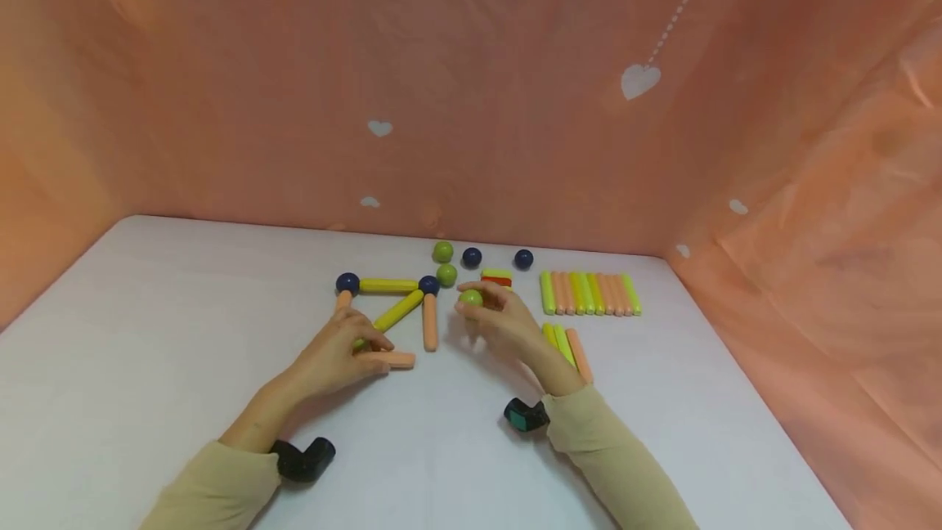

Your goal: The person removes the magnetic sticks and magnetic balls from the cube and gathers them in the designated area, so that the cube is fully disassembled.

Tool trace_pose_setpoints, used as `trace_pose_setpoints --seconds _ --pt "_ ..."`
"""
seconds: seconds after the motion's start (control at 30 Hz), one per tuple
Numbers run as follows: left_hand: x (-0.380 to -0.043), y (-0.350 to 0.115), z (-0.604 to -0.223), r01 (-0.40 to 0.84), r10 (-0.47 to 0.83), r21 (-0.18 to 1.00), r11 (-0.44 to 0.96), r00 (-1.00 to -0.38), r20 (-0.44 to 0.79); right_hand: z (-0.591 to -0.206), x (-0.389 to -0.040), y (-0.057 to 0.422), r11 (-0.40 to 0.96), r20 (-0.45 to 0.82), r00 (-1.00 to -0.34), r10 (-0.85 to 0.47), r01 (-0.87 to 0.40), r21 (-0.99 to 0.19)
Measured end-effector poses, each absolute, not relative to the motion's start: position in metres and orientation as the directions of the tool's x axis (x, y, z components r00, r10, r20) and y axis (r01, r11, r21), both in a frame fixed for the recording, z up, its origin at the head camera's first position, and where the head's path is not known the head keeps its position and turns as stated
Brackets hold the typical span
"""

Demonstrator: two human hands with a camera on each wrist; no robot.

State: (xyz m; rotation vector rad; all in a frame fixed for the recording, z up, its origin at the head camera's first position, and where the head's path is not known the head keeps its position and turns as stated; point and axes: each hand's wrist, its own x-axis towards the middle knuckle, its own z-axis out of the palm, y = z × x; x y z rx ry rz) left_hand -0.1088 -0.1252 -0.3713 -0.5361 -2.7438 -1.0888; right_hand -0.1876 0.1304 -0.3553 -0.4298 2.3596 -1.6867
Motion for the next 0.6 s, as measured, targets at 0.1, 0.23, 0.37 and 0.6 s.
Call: trace_pose_setpoints --seconds 0.1,0.23,0.37,0.6 --pt "-0.105 -0.124 -0.371 0.400 0.280 0.622 0.673 -0.916 0.286 -0.349 -0.201 0.136 0.297 -0.002 -0.965 -0.262 -0.079 -0.952" --pt "-0.100 -0.125 -0.368 0.426 0.280 0.596 0.681 -0.903 0.325 -0.339 -0.221 0.145 0.274 0.008 -0.991 -0.135 -0.045 -0.961" --pt "-0.093 -0.128 -0.367 0.411 0.252 0.557 0.722 -0.906 0.341 -0.332 -0.237 0.150 0.290 0.043 -0.999 -0.022 -0.048 -0.956" --pt "-0.083 -0.130 -0.368 0.354 0.221 0.518 0.779 -0.928 0.301 -0.332 -0.252 0.155 0.407 0.052 -0.997 0.061 -0.023 -0.913"
